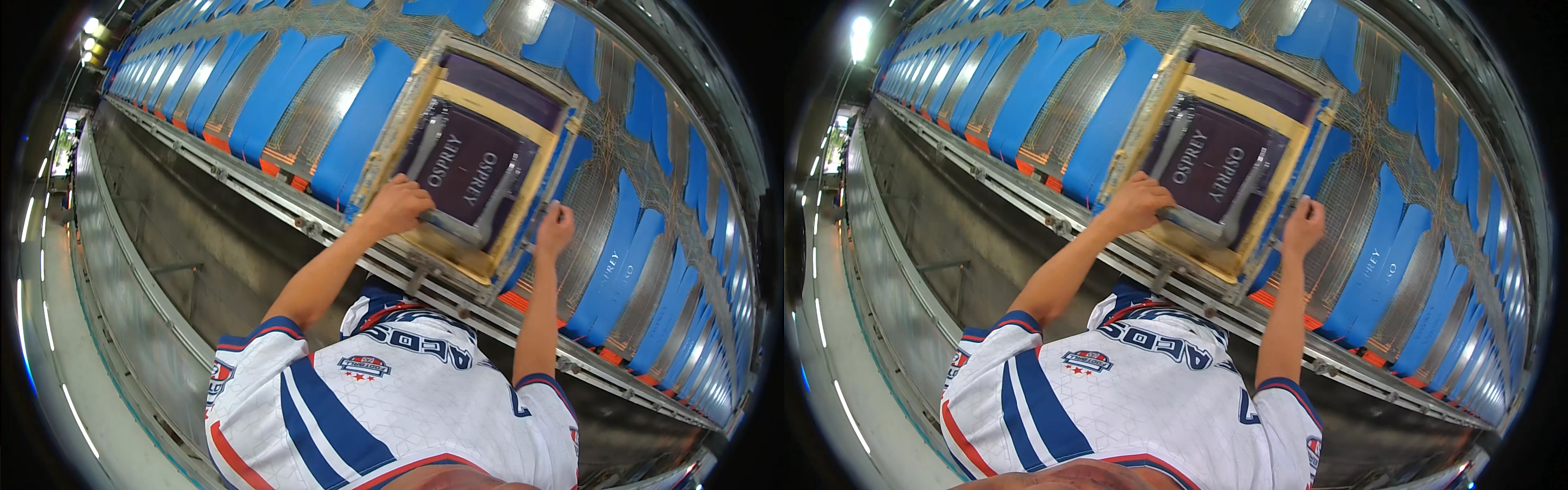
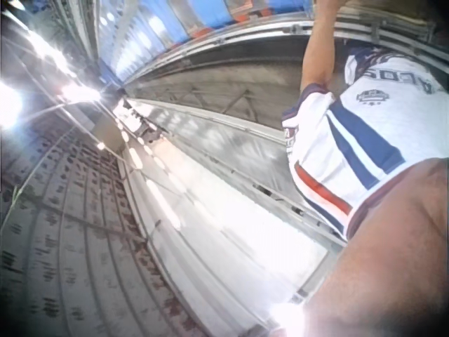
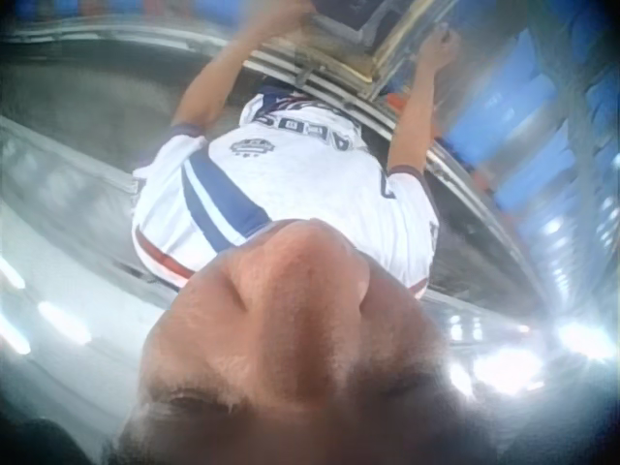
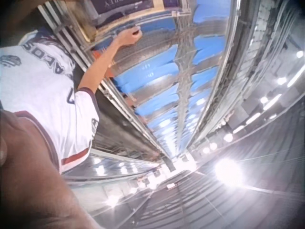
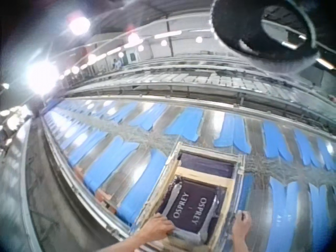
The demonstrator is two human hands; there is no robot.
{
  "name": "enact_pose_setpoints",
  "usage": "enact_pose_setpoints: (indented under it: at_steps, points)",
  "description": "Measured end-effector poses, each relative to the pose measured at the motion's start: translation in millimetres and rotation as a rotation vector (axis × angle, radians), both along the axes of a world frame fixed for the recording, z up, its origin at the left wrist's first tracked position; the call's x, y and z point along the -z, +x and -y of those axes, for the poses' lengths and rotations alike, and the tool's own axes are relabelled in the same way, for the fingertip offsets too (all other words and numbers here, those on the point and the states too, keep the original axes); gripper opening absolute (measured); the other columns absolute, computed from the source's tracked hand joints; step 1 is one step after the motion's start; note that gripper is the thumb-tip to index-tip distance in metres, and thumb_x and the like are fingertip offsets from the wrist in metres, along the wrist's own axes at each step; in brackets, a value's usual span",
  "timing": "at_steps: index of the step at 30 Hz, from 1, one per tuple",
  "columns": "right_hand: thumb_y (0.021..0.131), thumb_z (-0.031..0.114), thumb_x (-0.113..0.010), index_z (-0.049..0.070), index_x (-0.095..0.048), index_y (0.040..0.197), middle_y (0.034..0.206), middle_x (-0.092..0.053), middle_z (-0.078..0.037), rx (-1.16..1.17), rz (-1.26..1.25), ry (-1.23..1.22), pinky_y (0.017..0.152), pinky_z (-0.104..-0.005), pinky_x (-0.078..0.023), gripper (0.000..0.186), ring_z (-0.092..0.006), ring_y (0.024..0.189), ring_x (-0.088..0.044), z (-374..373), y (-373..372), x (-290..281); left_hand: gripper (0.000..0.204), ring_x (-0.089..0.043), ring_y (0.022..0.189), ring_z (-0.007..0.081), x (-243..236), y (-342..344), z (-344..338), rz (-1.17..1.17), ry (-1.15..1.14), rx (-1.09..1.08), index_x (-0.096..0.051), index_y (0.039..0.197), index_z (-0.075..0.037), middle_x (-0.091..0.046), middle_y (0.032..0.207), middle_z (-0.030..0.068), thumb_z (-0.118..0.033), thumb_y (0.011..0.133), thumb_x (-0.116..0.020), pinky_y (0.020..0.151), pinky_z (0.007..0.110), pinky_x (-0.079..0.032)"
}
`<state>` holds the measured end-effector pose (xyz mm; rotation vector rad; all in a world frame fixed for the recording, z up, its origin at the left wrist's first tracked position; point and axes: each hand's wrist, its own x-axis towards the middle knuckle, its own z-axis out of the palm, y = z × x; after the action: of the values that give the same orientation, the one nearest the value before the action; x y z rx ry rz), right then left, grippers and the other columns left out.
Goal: The person carries a screen printing frame to a conveyor line, pours ink onto the screen, and uses a squeegee to pull ink across the mesh onto blue fabric pieces. The person repeatedly repositions the squeegee and pulls ink across the screen in a continuous motion.
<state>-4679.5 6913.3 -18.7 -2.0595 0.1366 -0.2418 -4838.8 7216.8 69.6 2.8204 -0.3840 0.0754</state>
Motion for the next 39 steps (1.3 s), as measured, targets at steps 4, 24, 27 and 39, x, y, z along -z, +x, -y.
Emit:
enact_pose_setpoints:
  at_steps: [4, 24, 27, 39]
  points:
    - [0.098, 0.030, -0.062, 0.002, -0.064, 0.091, 0.077, -0.061, -0.008, 0.015, -0.088, 0.185, 0.067, -0.0382, -0.045, 0.029, -0.0213, 0.070, -0.055, -5, -4, 18, 0.033, -0.064, 0.089, 0.0184, -14, 3, 3, -0.001, 0.029, 0.008, -0.073, 0.092, -0.015, -0.072, 0.094, -0.0040, -0.012, 0.060, -0.082, 0.083, 0.035, -0.043]
    - [0.099, 0.036, -0.060, 0.006, -0.069, 0.100, 0.081, -0.067, -0.013, -0.215, -0.150, -0.302, 0.068, -0.0411, -0.048, 0.031, -0.0264, 0.072, -0.063, 6, 15, 12, 0.021, -0.062, 0.080, 0.0201, 40, 74, -20, 0.291, 0.108, 0.160, -0.068, 0.094, -0.015, -0.069, 0.093, 0.0016, -0.008, 0.075, -0.064, 0.082, 0.038, -0.041]
    - [0.096, 0.037, -0.063, 0.003, -0.070, 0.106, 0.095, -0.071, -0.016, -0.458, 0.099, -0.090, 0.083, -0.0401, -0.051, 0.036, -0.0317, 0.090, -0.067, -27, 43, -29, 0.020, -0.065, 0.081, 0.0236, 35, 153, -33, 0.245, 0.081, 0.172, -0.070, 0.091, -0.014, -0.070, 0.086, 0.0023, -0.015, 0.073, -0.075, 0.080, 0.040, -0.043]
    - [0.075, 0.028, -0.080, 0.005, -0.067, 0.092, 0.088, -0.069, -0.017, -0.803, -0.048, -0.572, 0.084, -0.0468, -0.049, 0.031, -0.0376, 0.092, -0.064, -114, 102, -42, 0.022, -0.067, 0.074, 0.0350, 10, 227, -35, -0.093, 0.029, 0.050, -0.076, 0.083, -0.016, -0.070, 0.075, 0.0110, -0.025, 0.064, -0.083, 0.070, 0.047, -0.052]
